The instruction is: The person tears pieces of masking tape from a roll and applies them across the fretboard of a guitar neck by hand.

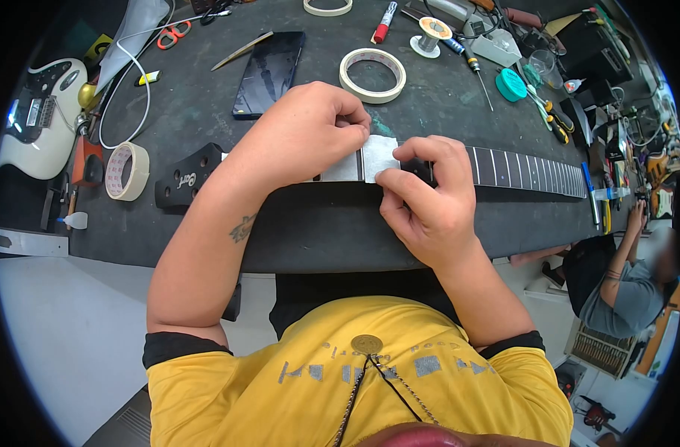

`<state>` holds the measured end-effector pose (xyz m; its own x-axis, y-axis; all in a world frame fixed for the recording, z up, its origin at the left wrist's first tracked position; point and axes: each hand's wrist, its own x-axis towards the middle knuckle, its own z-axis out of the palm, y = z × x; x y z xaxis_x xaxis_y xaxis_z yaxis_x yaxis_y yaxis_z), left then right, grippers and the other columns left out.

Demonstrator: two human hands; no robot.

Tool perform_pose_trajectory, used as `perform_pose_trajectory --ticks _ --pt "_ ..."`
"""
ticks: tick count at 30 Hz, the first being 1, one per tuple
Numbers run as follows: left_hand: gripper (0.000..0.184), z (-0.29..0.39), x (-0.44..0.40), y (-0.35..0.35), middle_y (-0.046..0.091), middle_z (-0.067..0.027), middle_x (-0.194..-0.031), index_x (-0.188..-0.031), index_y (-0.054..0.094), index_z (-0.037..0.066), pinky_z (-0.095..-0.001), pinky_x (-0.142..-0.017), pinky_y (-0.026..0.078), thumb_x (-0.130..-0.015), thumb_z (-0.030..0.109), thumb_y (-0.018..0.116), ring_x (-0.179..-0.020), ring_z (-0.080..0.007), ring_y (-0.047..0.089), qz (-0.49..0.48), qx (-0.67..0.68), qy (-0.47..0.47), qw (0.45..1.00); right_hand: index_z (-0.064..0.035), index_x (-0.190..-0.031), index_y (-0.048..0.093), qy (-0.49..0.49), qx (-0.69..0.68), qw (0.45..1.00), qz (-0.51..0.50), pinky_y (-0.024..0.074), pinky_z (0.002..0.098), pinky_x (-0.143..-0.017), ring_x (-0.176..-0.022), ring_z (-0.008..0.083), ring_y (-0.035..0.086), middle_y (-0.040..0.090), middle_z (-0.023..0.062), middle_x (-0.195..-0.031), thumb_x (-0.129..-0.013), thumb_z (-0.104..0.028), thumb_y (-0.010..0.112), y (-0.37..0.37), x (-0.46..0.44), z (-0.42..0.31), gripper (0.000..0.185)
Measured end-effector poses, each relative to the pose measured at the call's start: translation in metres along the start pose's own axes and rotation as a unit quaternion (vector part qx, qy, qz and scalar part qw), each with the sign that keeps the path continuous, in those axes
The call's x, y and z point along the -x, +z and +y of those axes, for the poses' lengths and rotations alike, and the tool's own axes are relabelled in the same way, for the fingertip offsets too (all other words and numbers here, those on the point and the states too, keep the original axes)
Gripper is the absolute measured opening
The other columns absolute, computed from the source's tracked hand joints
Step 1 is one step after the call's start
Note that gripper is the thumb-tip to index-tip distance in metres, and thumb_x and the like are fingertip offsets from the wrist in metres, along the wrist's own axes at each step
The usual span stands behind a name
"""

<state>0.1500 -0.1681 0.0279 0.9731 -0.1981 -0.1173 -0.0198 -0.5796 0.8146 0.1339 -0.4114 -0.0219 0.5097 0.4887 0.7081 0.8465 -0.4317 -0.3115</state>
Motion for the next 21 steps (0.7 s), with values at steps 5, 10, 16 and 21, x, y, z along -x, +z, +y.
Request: perform_pose_trajectory --ticks 5,10,16,21 --pt "0.027 0.0018 0.0009 0.0005 0.084 -0.0105 -0.101 -0.118 0.084 -0.006 -0.0346 -0.073 0.059 -0.101 0.013 0.073 -0.084 -0.0139 0.073 0.002 0.0 -0.011 1.0 -0.0122 -0.1 0.082 -0.005 -0.003 1.0 0.004 0.0527 0.0446 -0.087 -0.109 0.0324 0.068 0.07 0.0068 -0.12 -0.065 -0.003 0.086 0.0011 -0.0004 0.0016 0.036" --pt "0.027 0.002 0.0012 0.0011 0.083 -0.0105 -0.098 -0.117 0.084 -0.006 -0.0347 -0.067 0.058 -0.102 0.013 0.073 -0.078 -0.0138 0.072 0.013 -0.013 0.013 1.0 -0.0124 -0.1 0.082 -0.002 -0.003 1.0 0.006 0.0529 0.0444 -0.086 -0.107 0.032 0.068 0.071 0.0068 -0.119 -0.066 -0.003 0.086 0.0016 -0.0013 0.0005 0.036" --pt "0.028 -0.0001 0.0008 0.0023 0.082 -0.0106 -0.096 -0.118 0.084 -0.006 -0.0347 -0.065 0.057 -0.102 0.014 0.073 -0.075 -0.0135 0.07 0.013 -0.014 0.015 1.0 -0.0122 -0.098 0.081 -0.001 -0.003 1.0 0.007 0.0529 0.0447 -0.087 -0.105 0.0318 0.068 0.071 0.0066 -0.118 -0.066 -0.003 0.086 0.0018 -0.0015 0.0 0.034" --pt "0.029 0.0024 0.0 0.0007 0.082 -0.0111 -0.095 -0.118 0.084 -0.006 -0.0348 -0.07 0.058 -0.101 0.014 0.073 -0.079 -0.0138 0.071 0.0 -0.006 -0.008 1.0 -0.0115 -0.098 0.08 -0.014 -0.001 1.0 0.007 0.0534 0.0453 -0.089 -0.108 0.0304 0.071 0.076 0.0031 -0.117 -0.067 -0.002 0.085 0.0018 -0.0043 0.0001 0.034"
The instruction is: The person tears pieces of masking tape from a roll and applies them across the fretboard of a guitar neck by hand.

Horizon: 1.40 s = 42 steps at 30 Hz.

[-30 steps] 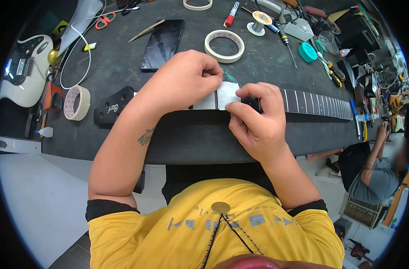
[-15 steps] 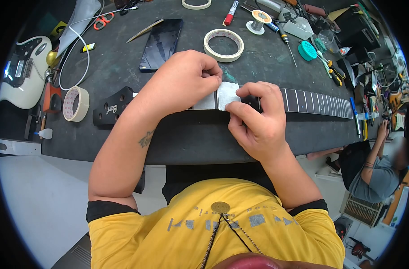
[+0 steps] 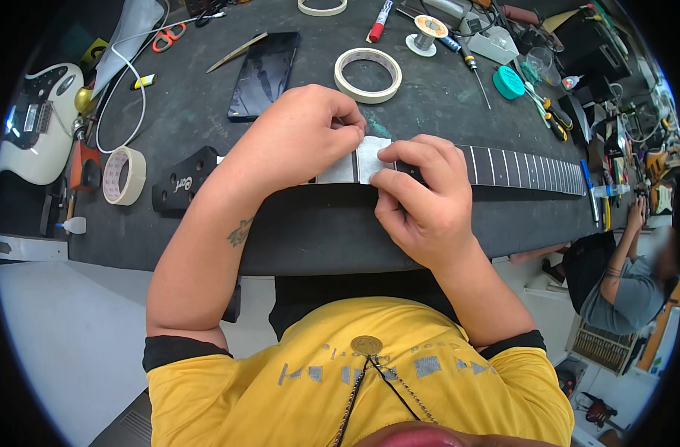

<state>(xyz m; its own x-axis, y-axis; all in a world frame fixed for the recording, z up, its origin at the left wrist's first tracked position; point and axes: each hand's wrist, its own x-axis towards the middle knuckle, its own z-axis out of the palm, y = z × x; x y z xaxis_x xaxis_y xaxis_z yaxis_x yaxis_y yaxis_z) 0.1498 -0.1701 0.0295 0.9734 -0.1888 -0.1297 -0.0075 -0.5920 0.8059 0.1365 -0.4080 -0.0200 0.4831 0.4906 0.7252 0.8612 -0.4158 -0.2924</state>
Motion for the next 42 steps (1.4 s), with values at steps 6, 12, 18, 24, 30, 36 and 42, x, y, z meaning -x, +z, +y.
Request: perform_pose_trajectory --ticks 6,12,18,24,30,36,42 --pt "0.03 -0.003 -0.003 -0.001 0.082 -0.0124 -0.095 -0.116 0.084 -0.007 -0.0356 -0.08 0.06 -0.101 0.015 0.073 -0.085 -0.0157 0.073 -0.004 -0.014 0.012 1.0 -0.0115 -0.098 0.078 -0.004 0.012 1.0 -0.004 0.0534 0.0452 -0.09 -0.108 0.0292 0.072 0.078 -0.0003 -0.113 -0.068 -0.001 0.084 0.002 0.0 0.0 0.033" --pt "0.03 0.0 -0.003 -0.002 0.082 -0.013 -0.093 -0.115 0.084 -0.008 -0.0362 -0.08 0.06 -0.1 0.015 0.073 -0.085 -0.0161 0.073 -0.009 -0.016 -0.002 1.0 -0.0129 -0.101 0.08 0.02 0.007 1.0 -0.011 0.053 0.0449 -0.092 -0.109 0.0283 0.071 0.078 -0.0016 -0.112 -0.07 -0.002 0.087 0.0 -0.003 -0.007 0.033" --pt "0.03 0.0 -0.004 -0.001 0.082 -0.0129 -0.094 -0.116 0.084 -0.007 -0.0362 -0.081 0.06 -0.1 0.016 0.072 -0.086 -0.0165 0.074 -0.009 -0.019 -0.006 1.0 -0.0135 -0.104 0.084 -0.009 0.017 1.0 -0.015 0.0525 0.0453 -0.092 -0.108 0.0274 0.07 0.078 -0.0029 -0.112 -0.073 -0.007 0.092 0.001 0.003 -0.001 0.033" --pt "0.03 0.003 -0.005 -0.002 0.083 -0.0125 -0.095 -0.115 0.084 -0.008 -0.036 -0.083 0.06 -0.101 0.016 0.072 -0.088 -0.0166 0.074 -0.019 -0.016 -0.016 1.0 -0.0132 -0.104 0.085 -0.019 0.005 1.0 -0.012 0.0525 0.0453 -0.092 -0.108 0.0271 0.07 0.078 -0.0033 -0.112 -0.073 -0.006 0.092 0.0 0.003 0.0 0.033" --pt "0.029 -0.002 -0.007 -0.002 0.083 -0.0123 -0.097 -0.114 0.084 -0.008 -0.0355 -0.083 0.06 -0.102 0.016 0.072 -0.089 -0.0162 0.074 -0.023 -0.009 0.0 1.0 -0.0138 -0.105 0.084 -0.016 0.012 1.0 -0.02 0.0524 0.0444 -0.092 -0.108 0.0269 0.071 0.078 -0.0036 -0.113 -0.074 -0.006 0.091 0.0 0.001 -0.003 0.033" --pt "0.029 -0.007 -0.009 -0.001 0.083 -0.0116 -0.096 -0.114 0.084 -0.008 -0.0358 -0.083 0.06 -0.101 0.016 0.072 -0.088 -0.0162 0.073 -0.023 -0.005 0.014 1.0 -0.0143 -0.108 0.084 -0.021 0.024 0.999 -0.032 0.0516 0.0463 -0.095 -0.111 0.027 0.07 0.078 -0.0043 -0.116 -0.074 -0.009 0.093 -0.003 0.0 -0.004 0.036" --pt "0.03 -0.004 -0.006 -0.001 0.082 -0.0116 -0.093 -0.113 0.084 -0.006 -0.0368 -0.081 0.059 -0.1 0.017 0.072 -0.085 -0.0167 0.072 -0.019 0.001 0.009 1.0 -0.0155 -0.118 0.086 -0.055 0.038 0.991 -0.115 0.0494 0.0519 -0.102 -0.123 0.0297 0.07 0.08 -0.0041 -0.124 -0.074 -0.017 0.095 -0.027 -0.006 -0.001 0.045"
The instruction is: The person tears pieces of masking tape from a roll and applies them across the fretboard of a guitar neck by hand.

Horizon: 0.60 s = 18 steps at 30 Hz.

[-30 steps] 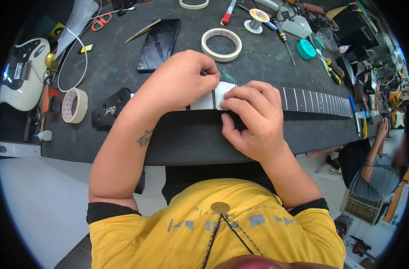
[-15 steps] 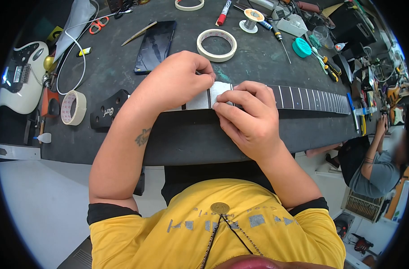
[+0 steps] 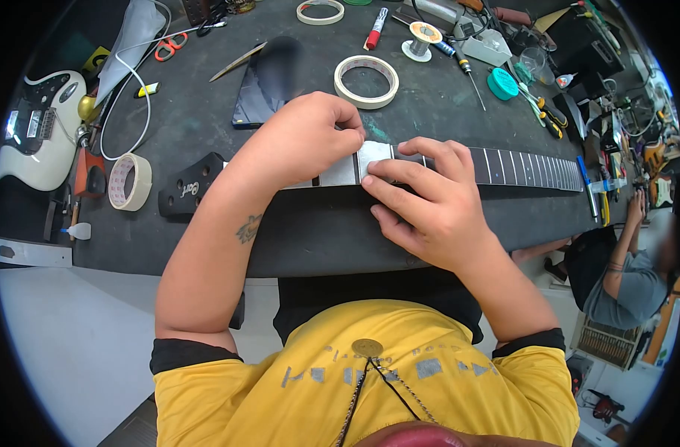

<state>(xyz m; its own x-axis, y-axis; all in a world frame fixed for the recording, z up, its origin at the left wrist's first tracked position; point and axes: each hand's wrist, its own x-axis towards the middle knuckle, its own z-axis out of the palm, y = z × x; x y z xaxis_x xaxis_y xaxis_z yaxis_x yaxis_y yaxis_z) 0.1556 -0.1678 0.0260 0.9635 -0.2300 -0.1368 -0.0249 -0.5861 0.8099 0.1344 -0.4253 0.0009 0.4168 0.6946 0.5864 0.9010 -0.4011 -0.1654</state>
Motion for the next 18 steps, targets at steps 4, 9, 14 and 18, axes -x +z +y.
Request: perform_pose_trajectory --ticks 4,9,14,18 --pt "0.029 0.002 0.002 -0.001 0.08 -0.0118 -0.09 -0.112 0.084 -0.005 -0.0378 -0.078 0.059 -0.1 0.019 0.073 -0.082 -0.018 0.072 0.003 -0.009 -0.003 1.0 -0.0162 -0.125 0.086 0.011 -0.03 0.999 -0.044 0.0473 0.0552 -0.107 -0.13 0.0322 0.068 0.08 -0.0031 -0.132 -0.073 -0.024 0.098 -0.011 -0.005 0.011 0.054" --pt "0.03 -0.005 -0.001 0.001 0.079 -0.0134 -0.088 -0.109 0.083 -0.004 -0.0389 -0.074 0.058 -0.099 0.022 0.074 -0.078 -0.0199 0.071 0.007 -0.013 0.016 1.0 -0.0173 -0.136 0.082 -0.02 0.026 0.996 -0.088 0.0446 0.0581 -0.113 -0.134 0.0336 0.063 0.074 0.0006 -0.139 -0.072 -0.03 0.099 -0.013 -0.007 0.009 0.067" --pt "0.029 -0.008 -0.002 0.003 0.079 -0.013 -0.087 -0.109 0.083 -0.004 -0.0385 -0.072 0.057 -0.099 0.023 0.075 -0.075 -0.0193 0.07 0.02 -0.015 0.028 0.999 -0.0199 -0.136 0.081 -0.046 0.061 0.99 -0.117 0.0427 0.0599 -0.116 -0.136 0.0348 0.06 0.069 0.004 -0.142 -0.074 -0.035 0.097 -0.023 -0.016 0.012 0.065" --pt "0.028 -0.001 0.0 0.0 0.079 -0.0114 -0.087 -0.11 0.083 -0.003 -0.0376 -0.071 0.057 -0.1 0.021 0.075 -0.075 -0.0182 0.07 0.01 -0.003 0.002 1.0 -0.0221 -0.126 0.081 -0.097 0.027 0.985 -0.143 0.0417 0.0596 -0.118 -0.138 0.0374 0.058 0.067 0.006 -0.146 -0.076 -0.036 0.095 -0.033 -0.031 0.031 0.054"
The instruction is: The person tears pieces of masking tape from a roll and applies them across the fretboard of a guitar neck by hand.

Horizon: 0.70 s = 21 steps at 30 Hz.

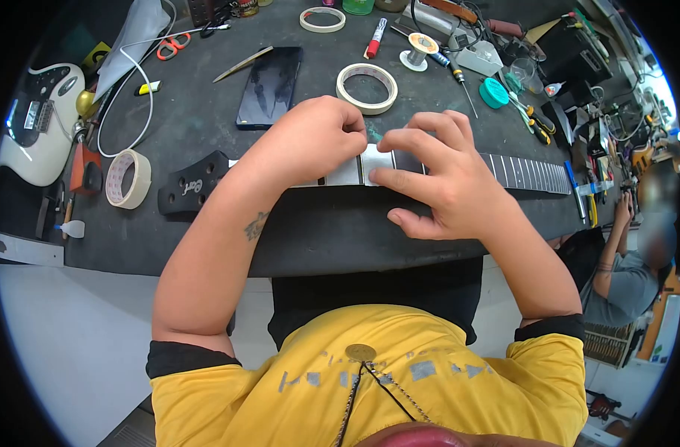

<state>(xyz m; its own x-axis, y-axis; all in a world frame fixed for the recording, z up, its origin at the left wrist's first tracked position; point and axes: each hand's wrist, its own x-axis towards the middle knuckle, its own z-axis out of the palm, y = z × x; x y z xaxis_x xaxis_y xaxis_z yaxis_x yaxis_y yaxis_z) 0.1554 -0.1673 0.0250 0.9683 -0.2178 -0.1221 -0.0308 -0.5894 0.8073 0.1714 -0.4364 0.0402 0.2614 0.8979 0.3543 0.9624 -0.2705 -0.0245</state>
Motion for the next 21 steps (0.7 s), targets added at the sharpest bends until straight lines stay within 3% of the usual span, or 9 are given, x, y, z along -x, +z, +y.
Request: perform_pose_trajectory --ticks 7,14,16,20,21 --pt "0.027 -0.004 -0.001 0.004 0.08 -0.0136 -0.089 -0.111 0.083 -0.003 -0.0395 -0.077 0.059 -0.099 0.02 0.076 -0.079 -0.0209 0.072 0.011 0.002 0.012 1.0 -0.0253 -0.121 0.08 -0.059 -0.043 0.996 -0.059 0.0402 0.0583 -0.12 -0.145 0.0401 0.052 0.059 0.0117 -0.154 -0.084 -0.04 0.088 -0.005 -0.024 0.02 0.04" --pt "0.029 -0.006 -0.001 0.0 0.082 -0.0179 -0.094 -0.105 0.084 -0.004 -0.0424 -0.083 0.06 -0.094 0.02 0.073 -0.085 -0.0293 0.077 0.015 -0.007 -0.005 1.0 -0.026 -0.126 0.081 -0.027 -0.035 0.998 -0.053 0.036 0.0586 -0.124 -0.147 0.0419 0.051 0.058 0.0134 -0.156 -0.098 -0.056 0.076 0.009 -0.024 0.034 0.042" --pt "0.028 -0.01 -0.002 0.002 0.082 -0.0186 -0.097 -0.11 0.084 -0.003 -0.0427 -0.083 0.06 -0.094 0.018 0.073 -0.087 -0.0299 0.078 0.034 -0.026 0.003 0.999 -0.0256 -0.128 0.081 -0.011 -0.036 0.999 -0.037 0.0354 0.0589 -0.125 -0.147 0.0426 0.05 0.058 0.0138 -0.157 -0.1 -0.057 0.074 0.011 -0.018 0.033 0.043" --pt "0.032 0.002 0.009 0.006 0.084 -0.0179 -0.117 -0.123 0.083 0.001 -0.043 -0.092 0.061 -0.094 0.012 0.075 -0.103 -0.0321 0.079 0.121 -0.005 0.036 0.992 -0.021 -0.128 0.082 0.051 -0.037 0.998 0.022 0.037 0.0571 -0.124 -0.145 0.0431 0.052 0.061 0.0144 -0.153 -0.098 -0.047 0.077 0.003 -0.003 0.027 0.04" --pt "0.033 0.0 0.014 0.008 0.082 -0.0178 -0.125 -0.125 0.083 0.002 -0.0437 -0.097 0.06 -0.095 0.012 0.076 -0.11 -0.0332 0.078 0.126 -0.06 0.118 0.983 -0.0184 -0.127 0.082 0.079 -0.042 0.995 0.051 0.0388 0.0564 -0.123 -0.142 0.0432 0.054 0.063 0.0149 -0.15 -0.098 -0.044 0.077 0.001 0.005 0.024 0.039"
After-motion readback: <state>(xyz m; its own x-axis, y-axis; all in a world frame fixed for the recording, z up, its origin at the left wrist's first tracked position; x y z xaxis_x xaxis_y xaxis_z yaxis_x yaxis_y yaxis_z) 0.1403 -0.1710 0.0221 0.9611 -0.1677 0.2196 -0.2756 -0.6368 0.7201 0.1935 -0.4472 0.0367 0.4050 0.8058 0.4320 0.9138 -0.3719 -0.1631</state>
